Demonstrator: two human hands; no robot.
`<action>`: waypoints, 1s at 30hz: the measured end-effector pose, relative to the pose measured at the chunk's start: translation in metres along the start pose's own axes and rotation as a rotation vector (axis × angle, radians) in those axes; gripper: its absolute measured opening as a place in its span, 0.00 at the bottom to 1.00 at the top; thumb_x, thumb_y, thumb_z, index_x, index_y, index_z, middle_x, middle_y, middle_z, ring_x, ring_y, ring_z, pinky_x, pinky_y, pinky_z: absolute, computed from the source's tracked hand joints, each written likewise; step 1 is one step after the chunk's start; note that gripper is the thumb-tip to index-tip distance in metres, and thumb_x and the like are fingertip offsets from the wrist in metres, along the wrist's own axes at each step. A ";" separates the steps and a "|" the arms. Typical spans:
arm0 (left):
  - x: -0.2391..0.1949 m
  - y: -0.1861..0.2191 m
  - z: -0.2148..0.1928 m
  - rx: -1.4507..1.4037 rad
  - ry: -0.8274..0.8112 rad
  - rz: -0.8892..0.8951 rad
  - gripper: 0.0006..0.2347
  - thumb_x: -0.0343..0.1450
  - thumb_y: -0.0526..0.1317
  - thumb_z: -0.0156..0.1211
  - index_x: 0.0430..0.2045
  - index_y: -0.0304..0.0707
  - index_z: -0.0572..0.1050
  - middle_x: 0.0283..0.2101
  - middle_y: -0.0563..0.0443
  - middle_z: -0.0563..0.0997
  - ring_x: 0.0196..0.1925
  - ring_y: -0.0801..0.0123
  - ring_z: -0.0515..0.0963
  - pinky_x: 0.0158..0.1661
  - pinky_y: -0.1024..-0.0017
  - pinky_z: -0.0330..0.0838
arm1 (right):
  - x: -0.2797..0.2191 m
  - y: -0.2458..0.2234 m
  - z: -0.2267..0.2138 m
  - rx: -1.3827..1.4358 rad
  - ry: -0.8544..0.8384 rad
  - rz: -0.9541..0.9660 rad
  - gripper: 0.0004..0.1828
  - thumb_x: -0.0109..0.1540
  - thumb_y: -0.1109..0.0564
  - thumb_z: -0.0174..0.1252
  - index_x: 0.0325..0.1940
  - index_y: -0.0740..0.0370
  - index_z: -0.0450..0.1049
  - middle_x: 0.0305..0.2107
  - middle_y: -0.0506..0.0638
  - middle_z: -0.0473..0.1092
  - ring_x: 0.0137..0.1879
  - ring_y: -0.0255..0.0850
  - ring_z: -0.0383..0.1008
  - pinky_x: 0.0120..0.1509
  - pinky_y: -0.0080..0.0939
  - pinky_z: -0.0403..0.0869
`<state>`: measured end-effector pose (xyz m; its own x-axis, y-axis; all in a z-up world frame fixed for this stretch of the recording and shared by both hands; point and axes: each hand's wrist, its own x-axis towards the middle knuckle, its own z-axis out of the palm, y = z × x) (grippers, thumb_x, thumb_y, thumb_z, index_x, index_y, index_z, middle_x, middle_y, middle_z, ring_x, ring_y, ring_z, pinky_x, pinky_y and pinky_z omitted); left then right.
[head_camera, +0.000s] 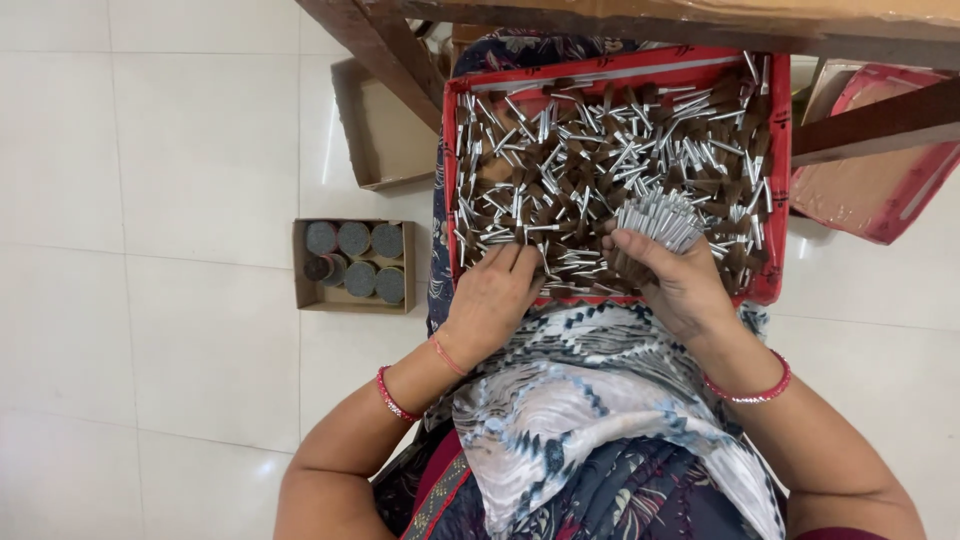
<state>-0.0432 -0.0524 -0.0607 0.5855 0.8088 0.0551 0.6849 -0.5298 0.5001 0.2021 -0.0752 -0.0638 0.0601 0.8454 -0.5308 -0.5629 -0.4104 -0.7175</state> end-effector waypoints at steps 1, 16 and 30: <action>0.001 -0.002 0.001 0.002 0.002 0.002 0.11 0.70 0.38 0.65 0.41 0.36 0.72 0.39 0.45 0.76 0.45 0.51 0.79 0.44 0.59 0.75 | 0.000 0.001 -0.002 0.000 -0.001 -0.003 0.15 0.61 0.61 0.67 0.51 0.64 0.77 0.42 0.49 0.79 0.47 0.38 0.80 0.53 0.39 0.79; 0.031 0.035 -0.023 -0.487 0.268 0.051 0.09 0.70 0.31 0.69 0.40 0.32 0.77 0.41 0.45 0.82 0.42 0.60 0.84 0.42 0.67 0.80 | 0.000 0.021 0.023 0.121 -0.058 0.001 0.16 0.59 0.60 0.67 0.51 0.63 0.76 0.41 0.48 0.78 0.47 0.38 0.79 0.53 0.42 0.79; 0.062 0.021 -0.027 -0.423 -0.110 0.465 0.36 0.64 0.47 0.74 0.68 0.39 0.63 0.70 0.44 0.69 0.74 0.53 0.69 0.75 0.57 0.61 | 0.010 0.045 -0.014 -0.012 -0.247 0.242 0.24 0.56 0.64 0.66 0.57 0.67 0.72 0.43 0.53 0.77 0.50 0.44 0.80 0.54 0.44 0.80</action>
<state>-0.0045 -0.0067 -0.0233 0.8370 0.4754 0.2710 0.1306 -0.6545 0.7447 0.1893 -0.0901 -0.1074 -0.2760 0.7793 -0.5625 -0.5262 -0.6123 -0.5901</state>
